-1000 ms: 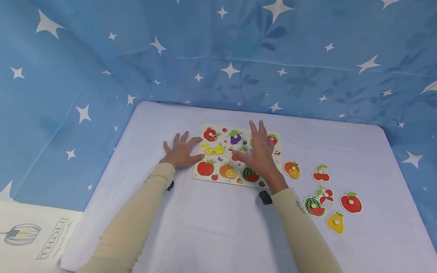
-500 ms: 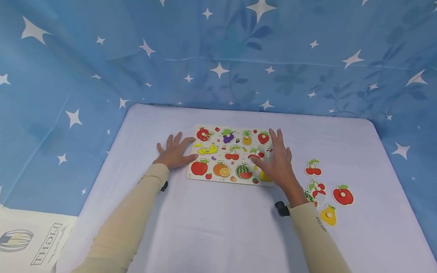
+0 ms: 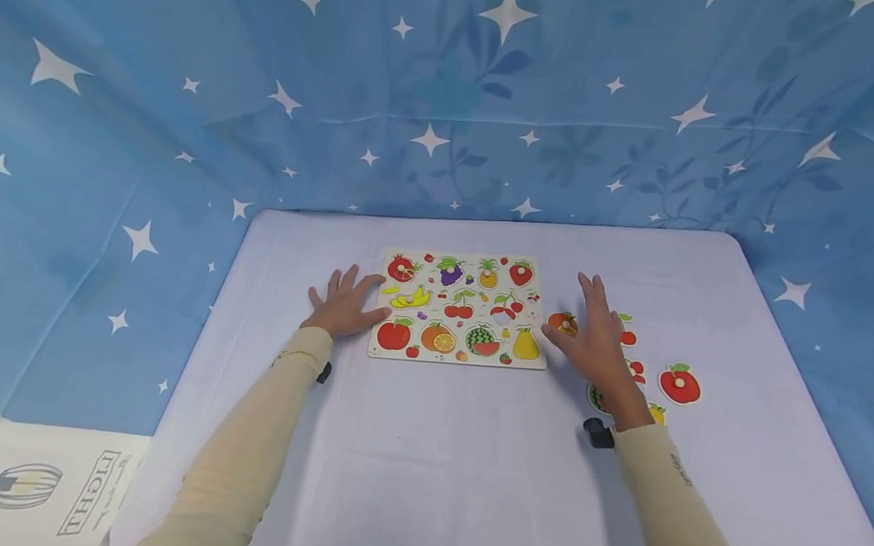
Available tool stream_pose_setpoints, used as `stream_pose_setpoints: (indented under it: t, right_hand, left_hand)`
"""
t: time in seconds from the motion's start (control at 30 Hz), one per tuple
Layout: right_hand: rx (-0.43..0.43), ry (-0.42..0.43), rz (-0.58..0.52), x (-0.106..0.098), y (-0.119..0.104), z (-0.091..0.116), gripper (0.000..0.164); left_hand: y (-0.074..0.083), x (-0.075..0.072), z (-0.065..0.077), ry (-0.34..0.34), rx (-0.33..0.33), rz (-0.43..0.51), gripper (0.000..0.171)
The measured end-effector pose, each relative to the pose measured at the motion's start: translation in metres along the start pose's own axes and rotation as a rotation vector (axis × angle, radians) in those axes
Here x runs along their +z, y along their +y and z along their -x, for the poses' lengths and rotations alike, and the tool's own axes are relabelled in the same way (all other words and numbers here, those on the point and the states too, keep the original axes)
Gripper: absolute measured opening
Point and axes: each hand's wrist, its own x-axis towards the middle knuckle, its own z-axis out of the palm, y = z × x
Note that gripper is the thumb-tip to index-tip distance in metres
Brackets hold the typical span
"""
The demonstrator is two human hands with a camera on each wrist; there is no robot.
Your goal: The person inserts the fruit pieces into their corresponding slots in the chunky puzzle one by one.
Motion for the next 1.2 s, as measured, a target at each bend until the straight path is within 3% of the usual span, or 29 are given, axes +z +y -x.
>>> stream_pose_setpoints:
  t: [0.5, 0.97, 1.2]
  right_hand:
    - [0.162, 0.020, 0.045, -0.027, 0.041, 0.009, 0.095]
    - [0.225, -0.021, 0.040, -0.033, 0.063, 0.006, 0.089]
    - [0.240, 0.011, 0.086, -0.032, 0.065, -0.003, 0.084]
  left_hand:
    - [0.001, -0.004, 0.005, 0.017, 0.014, 0.005, 0.070]
    - [0.001, -0.003, 0.005, 0.023, 0.016, 0.007, 0.069]
    - [0.004, -0.005, 0.008, 0.035, 0.025, 0.013, 0.068]
